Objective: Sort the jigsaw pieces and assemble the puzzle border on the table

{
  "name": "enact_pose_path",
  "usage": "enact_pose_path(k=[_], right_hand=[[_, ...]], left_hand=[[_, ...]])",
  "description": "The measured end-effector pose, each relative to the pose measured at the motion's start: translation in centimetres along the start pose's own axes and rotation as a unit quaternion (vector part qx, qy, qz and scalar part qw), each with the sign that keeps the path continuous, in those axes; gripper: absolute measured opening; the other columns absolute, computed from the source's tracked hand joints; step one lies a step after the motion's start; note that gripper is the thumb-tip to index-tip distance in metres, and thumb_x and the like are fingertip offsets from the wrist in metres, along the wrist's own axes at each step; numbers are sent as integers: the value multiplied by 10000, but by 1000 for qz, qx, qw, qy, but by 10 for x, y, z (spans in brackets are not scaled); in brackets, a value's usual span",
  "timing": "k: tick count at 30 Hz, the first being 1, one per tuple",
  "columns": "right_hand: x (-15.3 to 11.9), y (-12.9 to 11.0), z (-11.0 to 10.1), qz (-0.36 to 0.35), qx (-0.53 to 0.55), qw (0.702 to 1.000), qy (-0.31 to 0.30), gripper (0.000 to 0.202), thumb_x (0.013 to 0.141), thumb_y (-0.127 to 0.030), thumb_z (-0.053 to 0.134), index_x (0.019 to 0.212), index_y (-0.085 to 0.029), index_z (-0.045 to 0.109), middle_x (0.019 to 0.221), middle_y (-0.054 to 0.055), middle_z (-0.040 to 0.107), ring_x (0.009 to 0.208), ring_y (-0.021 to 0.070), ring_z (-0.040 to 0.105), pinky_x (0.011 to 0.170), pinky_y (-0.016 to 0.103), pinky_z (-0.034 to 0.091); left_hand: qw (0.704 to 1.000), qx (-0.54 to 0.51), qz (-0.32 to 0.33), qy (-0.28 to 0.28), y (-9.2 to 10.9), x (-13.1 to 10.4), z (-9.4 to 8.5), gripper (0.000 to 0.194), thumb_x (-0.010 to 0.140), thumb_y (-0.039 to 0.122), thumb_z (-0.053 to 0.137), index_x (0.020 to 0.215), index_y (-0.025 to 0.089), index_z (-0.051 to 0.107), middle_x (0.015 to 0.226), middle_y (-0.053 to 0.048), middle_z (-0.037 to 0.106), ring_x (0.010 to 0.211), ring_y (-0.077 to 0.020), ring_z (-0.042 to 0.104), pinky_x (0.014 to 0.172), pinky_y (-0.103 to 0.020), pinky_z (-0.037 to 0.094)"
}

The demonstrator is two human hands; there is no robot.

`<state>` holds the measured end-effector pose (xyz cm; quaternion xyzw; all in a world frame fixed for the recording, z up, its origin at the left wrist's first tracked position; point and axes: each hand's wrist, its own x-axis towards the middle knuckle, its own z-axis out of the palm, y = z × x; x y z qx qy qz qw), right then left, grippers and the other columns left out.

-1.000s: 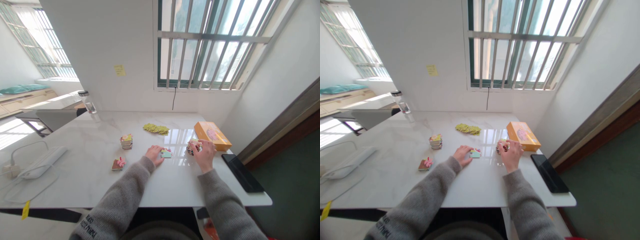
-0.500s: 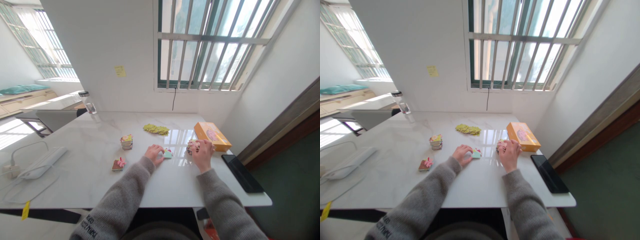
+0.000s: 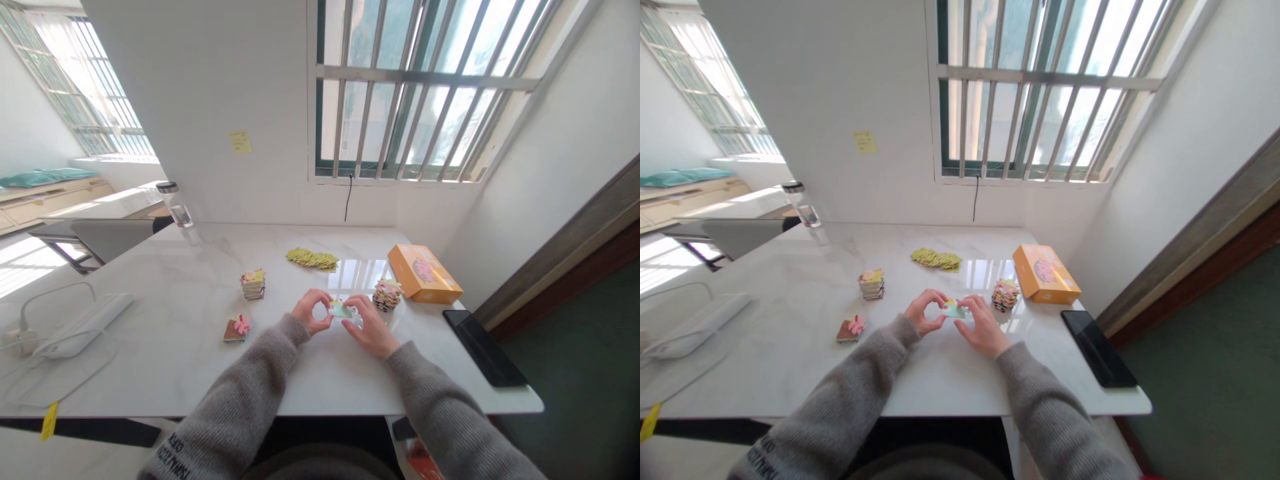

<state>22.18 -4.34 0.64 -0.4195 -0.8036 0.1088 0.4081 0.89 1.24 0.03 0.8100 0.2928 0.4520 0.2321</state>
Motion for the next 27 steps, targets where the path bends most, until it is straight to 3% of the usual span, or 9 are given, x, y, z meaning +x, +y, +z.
enact_pose_path(k=[8, 12, 16, 21, 24, 27], right_hand=[[0, 2, 2, 4, 19, 1000, -6, 230, 899, -238, 622, 1114, -237, 542, 1093, 85, 614, 1061, 248, 555, 937, 430, 481], [-1, 0, 1, 13, 26, 1000, -9, 313, 893, -238, 610, 1194, -242, 524, 1125, 88, 610, 1070, 253, 560, 933, 435, 488], [-1, -2, -2, 32, 27, 999, 17, 425, 913, -249, 564, 1324, -229, 457, 1197, 119, 564, 1079, 254, 556, 859, 395, 518], [-3, 4, 0, 45, 8, 999, 29, 411, 956, -285, 507, 1356, -228, 434, 1143, 118, 557, 1062, 257, 552, 836, 397, 513], [-5, 8, 2, 46, -5, 999, 27, 398, 971, -299, 486, 1358, -231, 425, 1120, 112, 560, 1046, 257, 552, 862, 422, 501], [-6, 11, 4, 48, -14, 999, 22, 392, 977, -303, 474, 1358, -232, 418, 1108, 109, 563, 1033, 256, 553, 874, 430, 497]], left_hand=[[996, 41, 32, -78, 2, -2, -1, 212, 669, 137, 650, 844, 220, 564, 1035, -73, 648, 1031, -242, 589, 968, -411, 487], [993, 80, 31, -84, 7, -1, -5, 218, 652, 105, 623, 814, 225, 538, 1045, -62, 655, 1022, -242, 571, 968, -406, 472], [987, 156, -9, -39, 7, 0, -12, 220, 649, 100, 627, 802, 231, 540, 1071, -52, 675, 1028, -259, 551, 960, -420, 444], [969, 246, -34, 3, 7, -3, -25, 222, 662, 102, 627, 825, 229, 547, 1105, -46, 682, 1061, -272, 530, 927, -422, 408], [960, 272, -46, 44, 6, -5, -44, 217, 676, 102, 612, 833, 231, 537, 1129, -39, 673, 1072, -266, 529, 940, -416, 406], [948, 298, -75, 80, -3, -8, -77, 209, 684, 105, 602, 835, 232, 532, 1130, -35, 670, 1062, -263, 534, 980, -427, 399]])
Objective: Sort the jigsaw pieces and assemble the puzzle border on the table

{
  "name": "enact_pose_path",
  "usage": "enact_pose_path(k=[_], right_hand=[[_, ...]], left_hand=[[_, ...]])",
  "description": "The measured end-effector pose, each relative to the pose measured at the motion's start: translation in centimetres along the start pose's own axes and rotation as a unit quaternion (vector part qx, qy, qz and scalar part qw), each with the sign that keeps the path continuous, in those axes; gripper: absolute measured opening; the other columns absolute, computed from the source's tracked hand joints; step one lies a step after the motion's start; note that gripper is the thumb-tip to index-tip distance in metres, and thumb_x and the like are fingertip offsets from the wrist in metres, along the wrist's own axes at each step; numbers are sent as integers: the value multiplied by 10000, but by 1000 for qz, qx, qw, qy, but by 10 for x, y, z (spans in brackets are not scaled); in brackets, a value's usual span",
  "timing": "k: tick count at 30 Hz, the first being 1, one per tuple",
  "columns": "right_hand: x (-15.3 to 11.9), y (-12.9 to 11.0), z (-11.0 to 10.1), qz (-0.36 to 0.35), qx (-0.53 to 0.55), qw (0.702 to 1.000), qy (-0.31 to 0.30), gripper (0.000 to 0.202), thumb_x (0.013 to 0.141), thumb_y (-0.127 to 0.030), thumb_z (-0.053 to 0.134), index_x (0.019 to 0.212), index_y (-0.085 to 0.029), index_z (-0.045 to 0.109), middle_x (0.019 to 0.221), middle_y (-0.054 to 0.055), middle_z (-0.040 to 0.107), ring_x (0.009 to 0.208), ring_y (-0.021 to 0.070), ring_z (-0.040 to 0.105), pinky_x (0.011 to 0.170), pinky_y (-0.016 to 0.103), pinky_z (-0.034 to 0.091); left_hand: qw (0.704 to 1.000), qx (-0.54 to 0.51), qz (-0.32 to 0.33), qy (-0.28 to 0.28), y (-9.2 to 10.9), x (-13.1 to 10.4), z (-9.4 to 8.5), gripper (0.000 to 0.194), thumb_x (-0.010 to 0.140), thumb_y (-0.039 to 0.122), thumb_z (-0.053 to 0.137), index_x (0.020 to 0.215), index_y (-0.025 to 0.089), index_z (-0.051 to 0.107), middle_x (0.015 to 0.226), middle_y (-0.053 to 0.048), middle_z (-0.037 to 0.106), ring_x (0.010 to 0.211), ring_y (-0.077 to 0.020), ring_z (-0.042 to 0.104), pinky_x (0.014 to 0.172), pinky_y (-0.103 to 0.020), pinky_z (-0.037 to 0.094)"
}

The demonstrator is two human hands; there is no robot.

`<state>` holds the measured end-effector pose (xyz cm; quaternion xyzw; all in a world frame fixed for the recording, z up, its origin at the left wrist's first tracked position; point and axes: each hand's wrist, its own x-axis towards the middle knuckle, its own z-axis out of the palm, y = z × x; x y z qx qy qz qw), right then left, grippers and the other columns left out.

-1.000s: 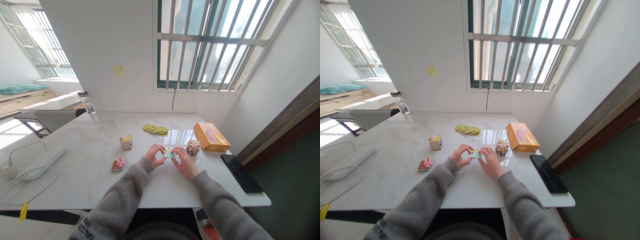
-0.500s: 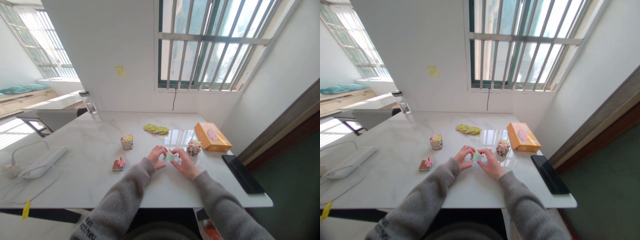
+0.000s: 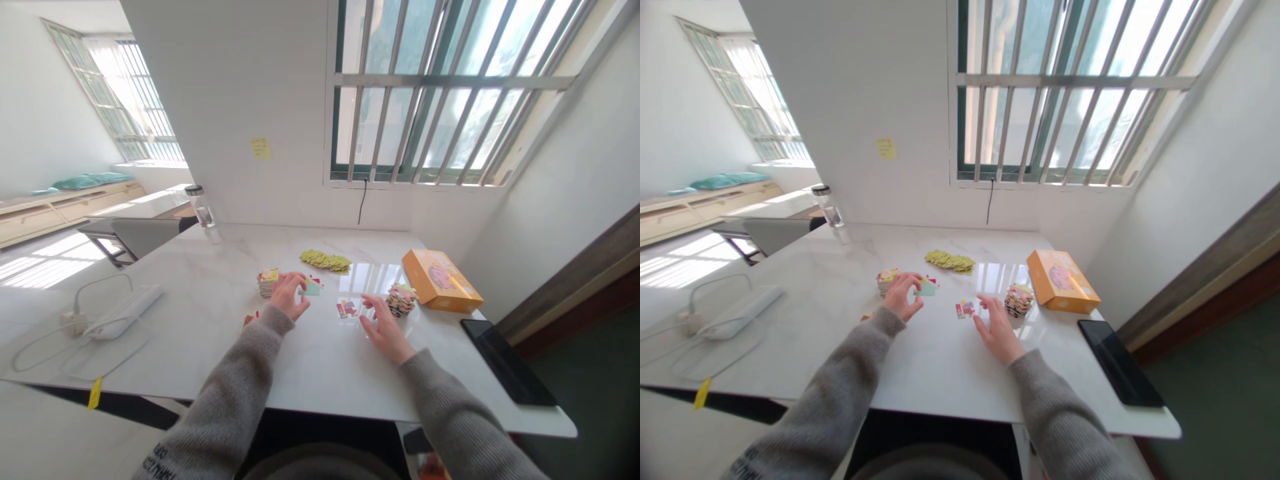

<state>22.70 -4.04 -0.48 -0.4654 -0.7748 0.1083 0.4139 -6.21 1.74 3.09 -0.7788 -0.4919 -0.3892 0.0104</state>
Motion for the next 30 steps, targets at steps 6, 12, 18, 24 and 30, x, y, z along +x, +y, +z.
enact_pose_path(k=[6, 12, 18, 24, 30], right_hand=[[0, 1, 2, -1, -6, 1000, -8, 402, 968, -289, 475, 1364, -244, 430, 1091, 102, 576, 1024, 256, 563, 862, 416, 504], [0, 5, 3, -6, 1, 1000, -5, 394, 949, -252, 480, 1342, -233, 457, 1058, 95, 599, 987, 247, 583, 841, 397, 504], [0, 5, 3, 3, 2, 1000, -3, 383, 944, -237, 472, 1327, -227, 464, 1028, 86, 613, 937, 234, 597, 822, 388, 504], [0, 4, 3, 15, 10, 1000, -12, 386, 947, -234, 465, 1333, -223, 460, 1010, 82, 609, 910, 225, 596, 823, 384, 505], [0, 2, 3, 9, -3, 999, -47, 330, 932, -193, 469, 1256, -218, 525, 1017, 80, 604, 956, 233, 587, 862, 390, 500]], left_hand=[[995, 47, -85, -18, -73, 17, -41, 162, 710, 146, 610, 837, 217, 538, 1141, -55, 665, 1048, -273, 517, 956, -447, 404], [989, 67, -121, -57, -104, 27, -52, 176, 702, 132, 639, 806, 219, 527, 1117, -55, 673, 1034, -266, 503, 919, -421, 377], [987, 66, -119, -89, -111, 23, -46, 147, 742, 122, 630, 856, 164, 547, 1103, -43, 654, 1026, -219, 473, 927, -386, 350], [990, 78, -90, -80, -112, 20, -45, 184, 708, 109, 629, 882, 164, 605, 1281, -93, 588, 1145, -280, 456, 963, -443, 362], [997, 75, 19, -30, -57, 14, -29, 131, 771, 173, 605, 894, 213, 623, 1162, -71, 633, 1110, -272, 503, 991, -457, 396]])
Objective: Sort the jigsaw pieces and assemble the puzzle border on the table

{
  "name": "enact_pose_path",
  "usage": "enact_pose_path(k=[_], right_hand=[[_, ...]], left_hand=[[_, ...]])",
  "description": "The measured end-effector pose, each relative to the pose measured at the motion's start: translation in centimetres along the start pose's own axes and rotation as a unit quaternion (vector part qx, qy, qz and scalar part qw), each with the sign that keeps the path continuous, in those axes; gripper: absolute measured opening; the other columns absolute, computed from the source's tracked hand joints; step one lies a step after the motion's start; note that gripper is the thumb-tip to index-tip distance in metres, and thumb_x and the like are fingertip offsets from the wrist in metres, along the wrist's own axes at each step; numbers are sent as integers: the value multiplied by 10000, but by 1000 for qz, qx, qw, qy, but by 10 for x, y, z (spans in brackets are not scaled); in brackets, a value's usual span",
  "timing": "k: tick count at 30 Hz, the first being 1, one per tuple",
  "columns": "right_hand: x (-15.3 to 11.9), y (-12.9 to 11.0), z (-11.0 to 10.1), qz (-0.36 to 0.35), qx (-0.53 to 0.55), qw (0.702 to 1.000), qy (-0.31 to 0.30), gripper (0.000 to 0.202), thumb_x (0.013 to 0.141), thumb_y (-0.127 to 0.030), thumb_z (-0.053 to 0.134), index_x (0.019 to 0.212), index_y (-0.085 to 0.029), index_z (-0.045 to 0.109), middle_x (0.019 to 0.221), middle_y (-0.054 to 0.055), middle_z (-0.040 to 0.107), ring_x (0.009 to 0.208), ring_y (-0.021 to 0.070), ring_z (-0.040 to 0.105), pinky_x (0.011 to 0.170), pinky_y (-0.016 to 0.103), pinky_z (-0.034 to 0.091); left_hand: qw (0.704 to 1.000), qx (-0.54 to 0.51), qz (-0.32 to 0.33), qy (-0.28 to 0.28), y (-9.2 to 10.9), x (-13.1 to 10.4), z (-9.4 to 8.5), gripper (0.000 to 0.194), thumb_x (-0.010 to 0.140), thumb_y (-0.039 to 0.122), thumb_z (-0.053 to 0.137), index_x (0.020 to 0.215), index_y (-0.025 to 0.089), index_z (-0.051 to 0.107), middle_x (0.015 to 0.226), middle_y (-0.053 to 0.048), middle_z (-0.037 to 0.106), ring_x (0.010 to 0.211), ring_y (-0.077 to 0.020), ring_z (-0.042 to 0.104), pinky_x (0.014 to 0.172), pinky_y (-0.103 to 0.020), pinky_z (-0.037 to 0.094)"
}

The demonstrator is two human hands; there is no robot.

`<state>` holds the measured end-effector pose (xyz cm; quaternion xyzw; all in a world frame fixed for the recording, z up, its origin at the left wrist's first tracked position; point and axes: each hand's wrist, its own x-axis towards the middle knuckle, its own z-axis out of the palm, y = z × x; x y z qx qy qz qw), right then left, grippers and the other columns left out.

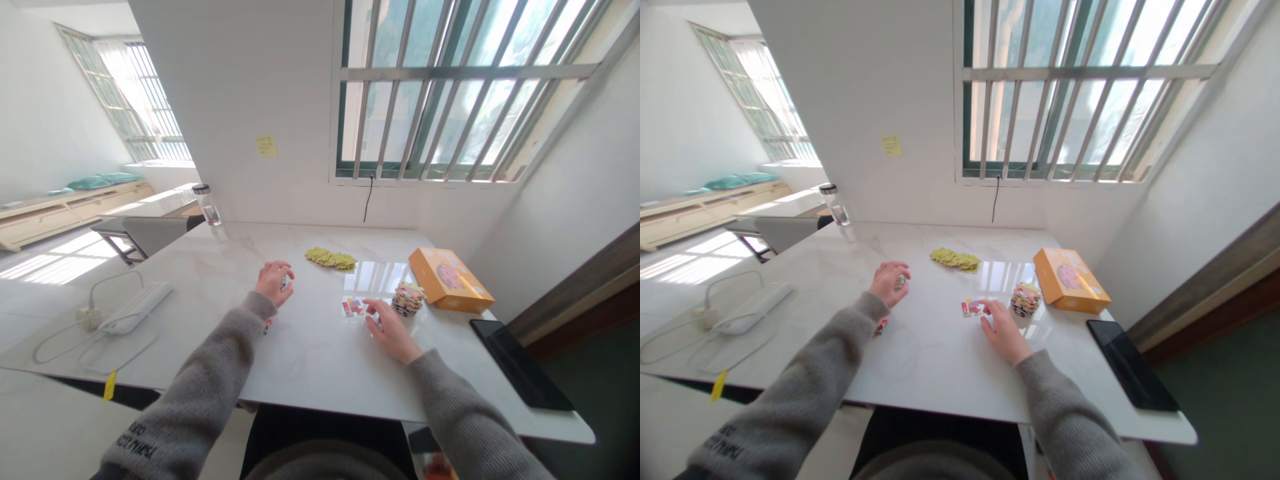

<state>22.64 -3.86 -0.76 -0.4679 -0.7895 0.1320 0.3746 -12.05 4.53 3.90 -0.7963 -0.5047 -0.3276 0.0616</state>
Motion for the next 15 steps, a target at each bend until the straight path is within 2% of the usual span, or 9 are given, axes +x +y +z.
enact_pose_path(k=[3, 6, 8, 11, 15], right_hand=[[0, 0, 0, -12, -22, 999, -32, 279, 925, -154, 466, 1165, -227, 588, 1055, 84, 608, 1021, 245, 569, 929, 418, 474], [-1, 1, 1, -12, -45, 998, -53, 269, 928, -142, 470, 1143, -223, 610, 1066, 90, 615, 1033, 253, 557, 950, 436, 459], [-1, 1, 1, -11, -54, 997, -61, 275, 926, -143, 481, 1154, -221, 613, 1072, 92, 618, 1031, 255, 554, 947, 440, 457], [-2, 1, 2, -8, -55, 996, -65, 278, 926, -142, 482, 1153, -223, 621, 1082, 92, 622, 1040, 256, 549, 946, 443, 454], [-1, -2, 0, -7, -48, 997, -66, 283, 929, -150, 479, 1157, -227, 627, 1081, 93, 626, 1047, 261, 547, 945, 454, 449]], left_hand=[[993, -42, 58, -92, 43, -4, 19, 134, 814, 213, 593, 944, 231, 619, 1050, -45, 668, 1063, -251, 542, 988, -433, 418], [982, -61, 41, -173, 82, -9, 46, 193, 814, 294, 647, 997, 237, 631, 1088, -49, 670, 1088, -263, 552, 962, -432, 442], [977, -62, 21, -203, 101, -11, 63, 306, 792, 370, 696, 1063, 244, 631, 1148, -59, 657, 1132, -281, 540, 963, -437, 446], [976, -54, 11, -211, 118, -11, 82, 413, 793, 426, 701, 1153, 243, 615, 1197, -67, 641, 1151, -295, 533, 965, -452, 444], [979, -67, 23, -193, 121, -7, 95, 338, 816, 368, 675, 1121, 232, 628, 1138, -72, 669, 1092, -284, 560, 924, -442, 453]])
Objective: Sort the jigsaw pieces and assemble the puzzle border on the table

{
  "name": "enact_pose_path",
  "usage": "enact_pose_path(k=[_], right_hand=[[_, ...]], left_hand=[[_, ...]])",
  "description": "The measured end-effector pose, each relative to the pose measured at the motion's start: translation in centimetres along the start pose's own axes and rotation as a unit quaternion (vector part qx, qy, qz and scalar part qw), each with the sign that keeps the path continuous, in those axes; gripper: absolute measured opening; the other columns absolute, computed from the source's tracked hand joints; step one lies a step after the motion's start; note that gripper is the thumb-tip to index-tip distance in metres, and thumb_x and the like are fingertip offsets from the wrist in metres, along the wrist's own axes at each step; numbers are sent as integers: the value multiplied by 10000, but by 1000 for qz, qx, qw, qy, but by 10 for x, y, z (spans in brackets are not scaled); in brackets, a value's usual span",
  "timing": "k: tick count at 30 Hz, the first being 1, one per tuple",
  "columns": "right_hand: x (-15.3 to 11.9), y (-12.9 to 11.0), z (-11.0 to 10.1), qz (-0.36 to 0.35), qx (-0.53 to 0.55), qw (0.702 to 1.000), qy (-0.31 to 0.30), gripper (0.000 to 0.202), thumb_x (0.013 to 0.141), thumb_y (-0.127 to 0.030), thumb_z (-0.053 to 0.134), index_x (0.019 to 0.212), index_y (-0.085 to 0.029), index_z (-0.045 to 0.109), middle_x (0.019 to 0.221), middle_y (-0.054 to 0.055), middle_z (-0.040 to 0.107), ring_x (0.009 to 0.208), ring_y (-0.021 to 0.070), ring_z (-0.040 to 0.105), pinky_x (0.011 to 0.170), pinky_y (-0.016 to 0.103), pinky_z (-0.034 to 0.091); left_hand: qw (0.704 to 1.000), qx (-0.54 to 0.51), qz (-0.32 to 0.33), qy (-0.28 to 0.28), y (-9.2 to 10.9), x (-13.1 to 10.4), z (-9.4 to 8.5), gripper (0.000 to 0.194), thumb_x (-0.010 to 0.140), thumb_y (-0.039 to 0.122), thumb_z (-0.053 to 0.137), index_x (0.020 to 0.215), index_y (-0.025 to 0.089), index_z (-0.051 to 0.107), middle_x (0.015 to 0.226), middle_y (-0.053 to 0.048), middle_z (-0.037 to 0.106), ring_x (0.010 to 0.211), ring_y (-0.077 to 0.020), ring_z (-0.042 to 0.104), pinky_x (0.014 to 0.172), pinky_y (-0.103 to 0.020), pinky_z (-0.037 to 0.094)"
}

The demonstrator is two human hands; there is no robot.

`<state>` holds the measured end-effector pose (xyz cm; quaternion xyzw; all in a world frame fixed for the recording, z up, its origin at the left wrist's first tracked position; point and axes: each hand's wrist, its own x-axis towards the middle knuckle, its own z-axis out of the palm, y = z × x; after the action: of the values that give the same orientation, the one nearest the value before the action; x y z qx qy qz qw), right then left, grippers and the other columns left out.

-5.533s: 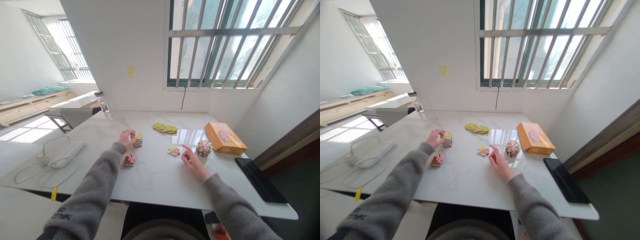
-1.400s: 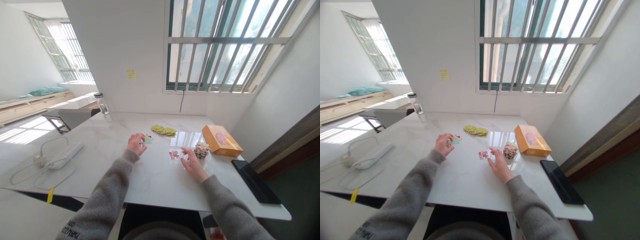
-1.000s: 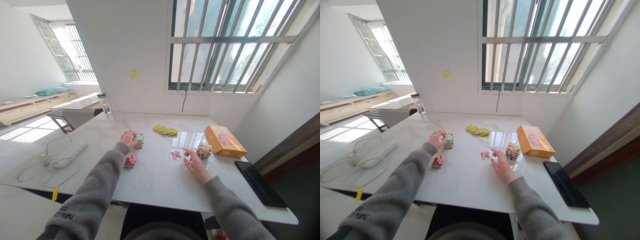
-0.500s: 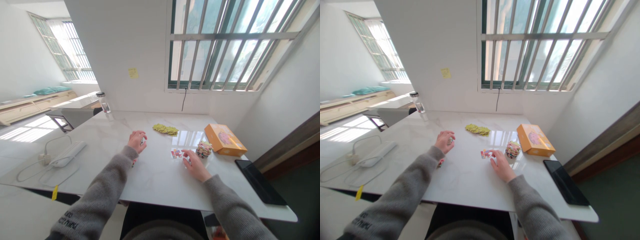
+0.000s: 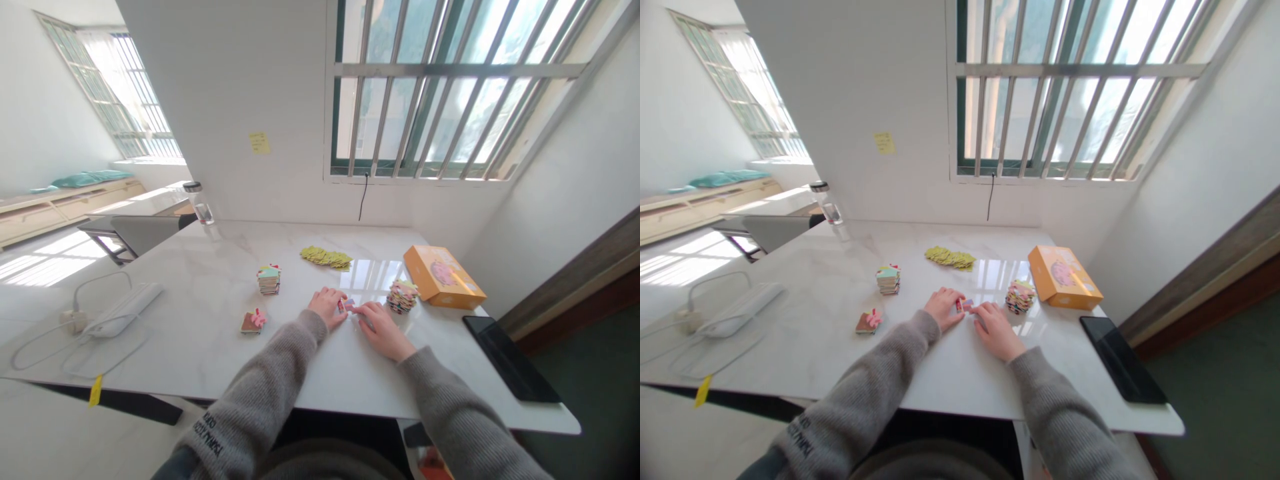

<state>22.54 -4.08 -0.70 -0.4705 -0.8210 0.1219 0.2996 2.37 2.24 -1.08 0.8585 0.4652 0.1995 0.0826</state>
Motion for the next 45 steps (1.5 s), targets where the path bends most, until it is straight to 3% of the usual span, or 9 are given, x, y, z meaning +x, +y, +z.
enact_pose_path(k=[7, 13, 16, 21, 26, 34, 39, 42, 45], right_hand=[[3, 0, 0, 42, 67, 996, 39, 308, 927, -215, 497, 1224, -201, 578, 1034, 94, 651, 1009, 259, 575, 946, 466, 443], [9, 2, 5, 121, 292, 948, 33, 424, 943, -383, 507, 1311, -176, 487, 845, 23, 651, 818, 192, 643, 803, 366, 509], [11, 2, 5, 130, 333, 932, 54, 400, 912, -402, 547, 1241, -174, 545, 812, 12, 647, 814, 188, 651, 795, 352, 516], [10, 1, 3, 147, 321, 934, 57, 336, 921, -462, 528, 1076, -181, 627, 827, 41, 684, 795, 200, 661, 781, 369, 533], [9, 2, 4, 132, 339, 930, 58, 387, 912, -490, 557, 1163, -195, 562, 739, -24, 579, 753, 179, 638, 745, 343, 538], [9, -1, 3, 133, 346, 928, 35, 432, 915, -487, 551, 1228, -189, 529, 721, -36, 558, 685, 153, 584, 664, 299, 492], [10, 3, 2, 152, 308, 935, 88, 461, 914, -466, 527, 1280, -187, 496, 796, -13, 572, 695, 155, 575, 618, 283, 472], [10, 7, 0, 155, 310, 933, 96, 461, 929, -460, 492, 1301, -189, 468, 826, 2, 580, 692, 157, 574, 615, 291, 483], [9, 6, -1, 144, 305, 937, 86, 446, 936, -437, 487, 1308, -192, 456, 810, -1, 580, 677, 153, 569, 625, 299, 492]], left_hand=[[998, 5, 38, 48, -4, -3, -5, 271, 731, 340, 734, 953, 214, 642, 970, -76, 697, 965, -279, 597, 873, -440, 441], [986, -1, 118, 116, 7, -11, -13, 206, 758, 366, 737, 863, 228, 627, 1002, -65, 675, 985, -253, 581, 888, -417, 417], [981, -3, 152, 118, 9, -13, -10, 218, 774, 394, 729, 880, 227, 636, 996, -70, 655, 977, -247, 574, 890, -407, 427], [978, -51, 154, 128, 7, -17, -9, 275, 744, 318, 720, 990, 228, 640, 1091, -84, 644, 1029, -257, 554, 923, -406, 453], [974, -86, 193, 87, 7, -19, -8, 316, 699, 221, 703, 1004, 247, 624, 1198, -53, 661, 1105, -252, 543, 974, -403, 446], [979, -51, 193, 49, 10, -20, -10, 298, 681, 213, 688, 971, 246, 625, 1158, -65, 665, 1081, -266, 555, 933, -405, 443], [987, -30, 137, 84, 8, -21, -12, 338, 655, 187, 679, 980, 241, 608, 1102, -60, 672, 1045, -270, 562, 901, -412, 440], [987, -15, 52, 149, -6, -27, -26, 380, 664, 162, 648, 1032, 240, 593, 1125, -66, 666, 1034, -277, 558, 879, -415, 442], [984, 13, 14, 180, -34, -37, -58, 366, 684, 154, 623, 1038, 240, 592, 1155, -57, 662, 1073, -279, 543, 926, -416, 428]])
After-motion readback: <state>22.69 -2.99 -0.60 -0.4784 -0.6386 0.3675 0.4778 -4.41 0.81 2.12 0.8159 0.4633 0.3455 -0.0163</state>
